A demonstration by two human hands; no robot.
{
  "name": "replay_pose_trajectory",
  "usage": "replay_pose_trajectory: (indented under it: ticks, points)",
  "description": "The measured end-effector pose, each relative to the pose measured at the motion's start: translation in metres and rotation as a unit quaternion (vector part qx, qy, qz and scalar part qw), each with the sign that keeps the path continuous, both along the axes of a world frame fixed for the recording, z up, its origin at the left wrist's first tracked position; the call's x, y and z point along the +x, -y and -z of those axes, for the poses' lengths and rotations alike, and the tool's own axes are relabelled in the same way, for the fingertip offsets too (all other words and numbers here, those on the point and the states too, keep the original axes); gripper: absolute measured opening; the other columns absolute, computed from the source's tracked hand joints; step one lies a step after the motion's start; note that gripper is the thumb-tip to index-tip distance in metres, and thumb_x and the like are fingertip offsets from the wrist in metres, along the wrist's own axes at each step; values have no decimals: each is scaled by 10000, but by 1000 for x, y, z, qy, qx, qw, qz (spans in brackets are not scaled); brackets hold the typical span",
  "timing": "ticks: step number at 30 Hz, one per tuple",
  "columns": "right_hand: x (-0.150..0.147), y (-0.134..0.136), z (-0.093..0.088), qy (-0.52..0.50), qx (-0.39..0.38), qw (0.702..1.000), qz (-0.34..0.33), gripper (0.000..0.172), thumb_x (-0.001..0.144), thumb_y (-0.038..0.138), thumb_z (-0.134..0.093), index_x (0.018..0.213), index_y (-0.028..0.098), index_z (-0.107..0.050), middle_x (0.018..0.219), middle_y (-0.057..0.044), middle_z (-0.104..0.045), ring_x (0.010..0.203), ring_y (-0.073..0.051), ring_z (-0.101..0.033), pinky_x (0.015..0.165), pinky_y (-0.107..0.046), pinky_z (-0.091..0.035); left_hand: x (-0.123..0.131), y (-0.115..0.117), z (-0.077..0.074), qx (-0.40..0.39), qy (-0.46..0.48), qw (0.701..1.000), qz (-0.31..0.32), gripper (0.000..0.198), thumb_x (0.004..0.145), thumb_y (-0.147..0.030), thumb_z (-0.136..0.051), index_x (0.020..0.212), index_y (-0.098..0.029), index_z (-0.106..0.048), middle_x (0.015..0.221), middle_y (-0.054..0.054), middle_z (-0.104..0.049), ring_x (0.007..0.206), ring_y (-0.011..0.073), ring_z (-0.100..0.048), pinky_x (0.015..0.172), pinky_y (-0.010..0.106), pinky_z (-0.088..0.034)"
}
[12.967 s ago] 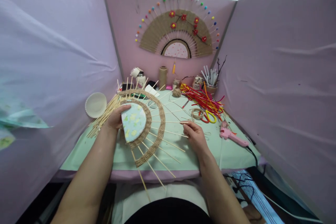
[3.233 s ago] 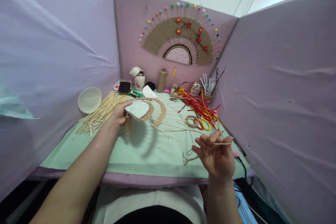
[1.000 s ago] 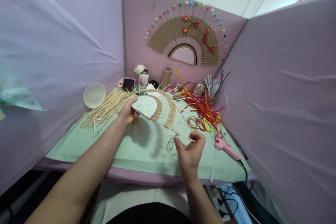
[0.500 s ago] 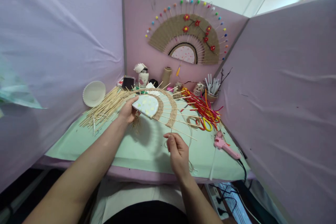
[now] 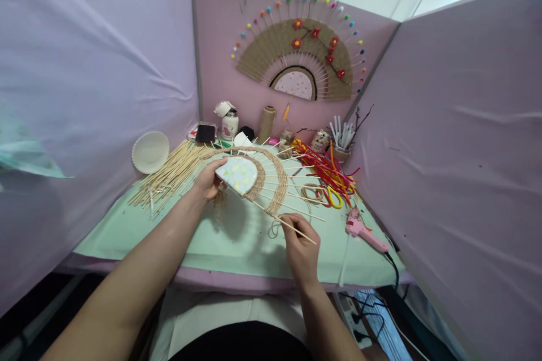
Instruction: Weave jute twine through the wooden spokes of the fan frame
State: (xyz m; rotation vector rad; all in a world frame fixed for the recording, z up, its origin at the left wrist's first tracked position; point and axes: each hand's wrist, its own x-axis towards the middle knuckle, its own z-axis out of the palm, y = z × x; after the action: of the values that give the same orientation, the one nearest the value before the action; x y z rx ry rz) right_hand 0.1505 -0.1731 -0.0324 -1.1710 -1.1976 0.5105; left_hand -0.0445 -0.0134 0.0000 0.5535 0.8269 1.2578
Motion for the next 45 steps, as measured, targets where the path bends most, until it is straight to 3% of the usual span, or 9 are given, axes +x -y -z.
replay_pose_trajectory:
  ticks: [4,8,15,18,22,28,36,42,45]
  points:
    - [11,-5,3,41,64,994,74,216,812,335,-644,688,159,-652,654,-18,-613,617,-135,-541,607,-254,-423,-2,-5,3,2,0,1000,-11,183,814,-146,-561,960,-91,-657,664,58,-708,463,137,-641,340,164,-453]
    - [27,-7,2,63,71,991,93,210,807,350,-653,747,151,-673,698,-31,-644,619,-135,-543,590,-252,-424,-3,-5,1,-7,-7,1000,-14,180,803,-138,-568,943,-74,-660,646,66,-702,471,142,-643,385,182,-492]
    - [46,1,-6,97,58,985,128,275,780,354,-690,632,154,-572,540,52,-433,501,-79,-369,473,-211,-305,-5,0,-8,-7,-19,999,-31,148,804,-117,-541,894,-79,-653,609,51,-688,441,130,-622,346,175,-469]
    - [52,5,-11,133,56,981,129,291,785,352,-688,616,160,-549,535,52,-430,499,-80,-376,477,-214,-307,-5,1,-10,5,-22,999,-28,137,819,-114,-519,861,-79,-645,533,26,-649,351,108,-557,273,155,-390]
    - [59,12,-18,195,64,970,128,275,793,331,-689,623,165,-552,541,46,-465,502,-83,-389,503,-220,-330,-5,2,-12,13,-27,999,-34,129,826,-111,-503,816,-82,-628,536,36,-648,385,123,-587,316,171,-446]
    - [69,17,-28,220,43,972,64,153,867,300,-593,780,176,-614,695,-1,-584,606,-114,-500,573,-232,-392,-5,2,-11,10,-37,999,-23,122,809,-119,-516,840,-85,-630,467,2,-596,311,100,-515,265,153,-381]
    - [73,4,-15,25,-83,996,-33,239,815,385,-615,751,155,-626,603,10,-544,546,-113,-453,514,-235,-355,-5,-2,-4,-13,-19,999,-23,172,761,-113,-581,917,-85,-646,607,53,-686,461,148,-642,384,187,-499]
    - [35,-17,6,-102,-98,989,-30,256,754,399,-663,736,145,-629,616,23,-550,539,-94,-440,505,-219,-357,13,10,0,-39,-16,999,35,191,772,-133,-588,934,-55,-653,679,101,-718,545,187,-685,490,241,-567]
    - [16,-20,11,-238,-99,965,-48,240,756,401,-653,794,169,-602,657,22,-593,543,-98,-496,501,-214,-403,21,16,0,-36,-10,998,57,162,768,-123,-589,900,-59,-658,697,111,-723,577,198,-696,548,261,-583]
